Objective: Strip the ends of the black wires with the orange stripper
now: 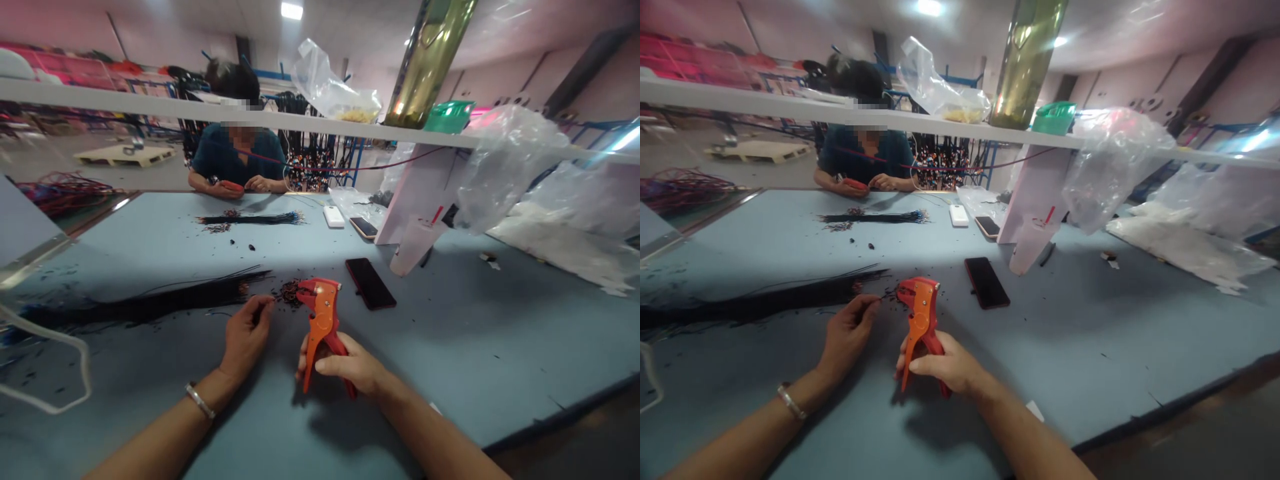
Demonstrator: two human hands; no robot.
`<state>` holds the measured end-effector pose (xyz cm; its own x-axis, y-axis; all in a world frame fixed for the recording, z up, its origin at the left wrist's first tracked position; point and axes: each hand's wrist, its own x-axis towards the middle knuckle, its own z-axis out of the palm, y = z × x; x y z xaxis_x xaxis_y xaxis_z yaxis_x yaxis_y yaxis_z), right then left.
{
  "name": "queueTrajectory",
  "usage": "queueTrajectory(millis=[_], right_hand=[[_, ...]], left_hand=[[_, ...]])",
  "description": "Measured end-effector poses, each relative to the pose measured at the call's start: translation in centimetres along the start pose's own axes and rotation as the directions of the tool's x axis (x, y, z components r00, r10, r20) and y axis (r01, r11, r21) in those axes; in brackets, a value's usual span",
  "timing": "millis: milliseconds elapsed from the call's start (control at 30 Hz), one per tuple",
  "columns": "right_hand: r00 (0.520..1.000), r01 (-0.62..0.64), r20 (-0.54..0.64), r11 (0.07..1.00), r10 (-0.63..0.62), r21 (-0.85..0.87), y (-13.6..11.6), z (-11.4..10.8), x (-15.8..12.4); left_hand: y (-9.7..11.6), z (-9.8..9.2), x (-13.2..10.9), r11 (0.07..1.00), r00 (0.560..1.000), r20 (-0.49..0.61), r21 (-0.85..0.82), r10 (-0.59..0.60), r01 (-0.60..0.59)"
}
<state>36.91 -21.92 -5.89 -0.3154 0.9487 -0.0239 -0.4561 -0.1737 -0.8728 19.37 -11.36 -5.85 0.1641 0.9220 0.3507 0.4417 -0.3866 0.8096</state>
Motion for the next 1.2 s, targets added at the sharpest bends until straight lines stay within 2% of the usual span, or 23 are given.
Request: queueTrajectory(millis=[200,333,467,733,967,1200], right_hand=[[0.989,-0.136,-0.053,0.986,0.142,0.093,0.26,-0.53,0.01],[0.983,-0.180,-0.005,0.971,0.183,0.159,0.16,-0.52,-0.05],[0.981,-0.193,0.024,0.961,0.192,0.196,0.11,-0.41,-0.13],[0.978,-0.209,0.053,0.965,0.203,0.157,0.10,-0.18,-0.29],[0.976,-0.215,0.051,0.968,0.210,0.130,0.16,-0.18,-0.41],[0.972,-0.232,0.062,0.965,0.226,0.124,-0.16,-0.22,-0.66]], left_hand=[[0.25,0.02,-0.08,0.996,0.999,-0.029,-0.084,0.014,-0.017],[0.56,-0.08,-0.16,0.994,0.999,-0.032,-0.108,0.023,-0.026],[0.29,-0.10,-0.20,0.989,1.000,0.004,-0.147,0.027,-0.026],[0.15,-0.09,0.03,0.961,0.996,0.064,-0.267,-0.055,0.070],[0.14,0.06,-0.15,0.949,0.993,0.111,-0.306,-0.039,0.072],[0.51,0.05,-0.35,0.947,0.993,0.112,-0.314,-0.030,0.064]])
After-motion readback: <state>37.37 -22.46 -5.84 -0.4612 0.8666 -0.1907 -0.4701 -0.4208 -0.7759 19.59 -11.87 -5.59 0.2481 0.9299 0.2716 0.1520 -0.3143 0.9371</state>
